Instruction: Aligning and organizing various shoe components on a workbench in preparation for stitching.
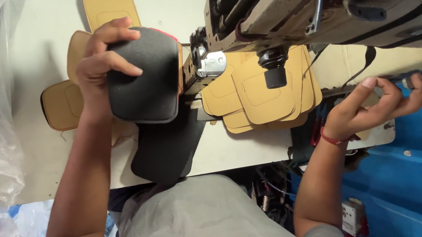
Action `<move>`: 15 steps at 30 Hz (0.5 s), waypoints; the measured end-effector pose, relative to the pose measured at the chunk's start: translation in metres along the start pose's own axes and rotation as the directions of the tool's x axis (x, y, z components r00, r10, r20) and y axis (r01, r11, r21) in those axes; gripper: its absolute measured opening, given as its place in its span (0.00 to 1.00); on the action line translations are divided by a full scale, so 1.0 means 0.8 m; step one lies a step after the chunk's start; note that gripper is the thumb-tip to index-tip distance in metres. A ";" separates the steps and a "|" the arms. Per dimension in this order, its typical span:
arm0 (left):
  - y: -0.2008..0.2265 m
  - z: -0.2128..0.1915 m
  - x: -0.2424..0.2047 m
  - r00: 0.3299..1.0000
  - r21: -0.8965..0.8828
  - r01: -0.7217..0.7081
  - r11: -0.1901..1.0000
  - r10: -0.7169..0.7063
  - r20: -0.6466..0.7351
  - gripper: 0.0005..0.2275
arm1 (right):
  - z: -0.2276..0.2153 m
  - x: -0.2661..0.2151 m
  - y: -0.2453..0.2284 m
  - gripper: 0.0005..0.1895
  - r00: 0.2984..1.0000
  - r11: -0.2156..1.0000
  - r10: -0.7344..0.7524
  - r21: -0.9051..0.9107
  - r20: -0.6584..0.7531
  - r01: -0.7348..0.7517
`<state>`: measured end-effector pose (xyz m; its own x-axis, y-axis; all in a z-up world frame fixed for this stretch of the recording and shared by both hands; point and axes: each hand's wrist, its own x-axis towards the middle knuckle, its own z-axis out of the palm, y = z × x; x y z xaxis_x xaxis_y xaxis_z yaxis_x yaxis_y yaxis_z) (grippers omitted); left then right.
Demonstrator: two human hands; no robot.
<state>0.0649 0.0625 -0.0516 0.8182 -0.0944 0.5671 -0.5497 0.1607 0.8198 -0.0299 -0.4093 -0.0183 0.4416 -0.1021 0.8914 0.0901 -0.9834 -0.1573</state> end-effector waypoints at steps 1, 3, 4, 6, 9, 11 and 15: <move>-0.003 -0.001 0.000 0.999 0.051 0.031 0.998 -0.032 0.011 0.07 | 0.000 -0.001 0.001 0.13 1.000 1.000 0.014 0.010 0.005 -0.014; -0.006 0.006 0.006 0.999 0.067 0.040 0.997 -0.041 0.000 0.07 | -0.003 0.001 -0.006 0.12 1.000 1.000 0.013 0.013 0.017 -0.013; -0.007 0.009 0.009 0.999 0.084 0.050 0.995 -0.050 -0.009 0.07 | -0.005 0.002 -0.009 0.12 0.999 1.000 0.014 0.016 0.030 -0.014; 0.004 0.010 0.019 0.999 0.188 0.029 0.982 -0.033 0.020 0.06 | -0.010 0.004 -0.017 0.12 0.998 0.999 0.036 0.035 0.043 -0.037; 0.034 0.009 0.031 0.991 0.503 -0.059 0.862 -0.012 0.137 0.07 | -0.030 0.008 -0.029 0.10 0.997 0.997 0.041 0.068 0.070 -0.046; 0.065 0.010 0.036 0.974 0.684 -0.146 0.715 -0.019 0.228 0.09 | -0.049 0.017 -0.043 0.09 0.997 0.996 0.030 0.082 0.075 -0.036; 0.164 0.029 0.025 0.996 0.821 -0.089 0.564 0.055 0.070 0.08 | -0.108 0.071 -0.110 0.14 0.997 0.898 0.068 0.438 -0.028 -0.049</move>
<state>0.0049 0.0586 0.0694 0.7729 -0.1543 0.6155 -0.5211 -0.7077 0.4771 -0.0902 -0.3413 0.0830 0.4213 -0.1730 0.8903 0.4501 -0.8123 -0.3708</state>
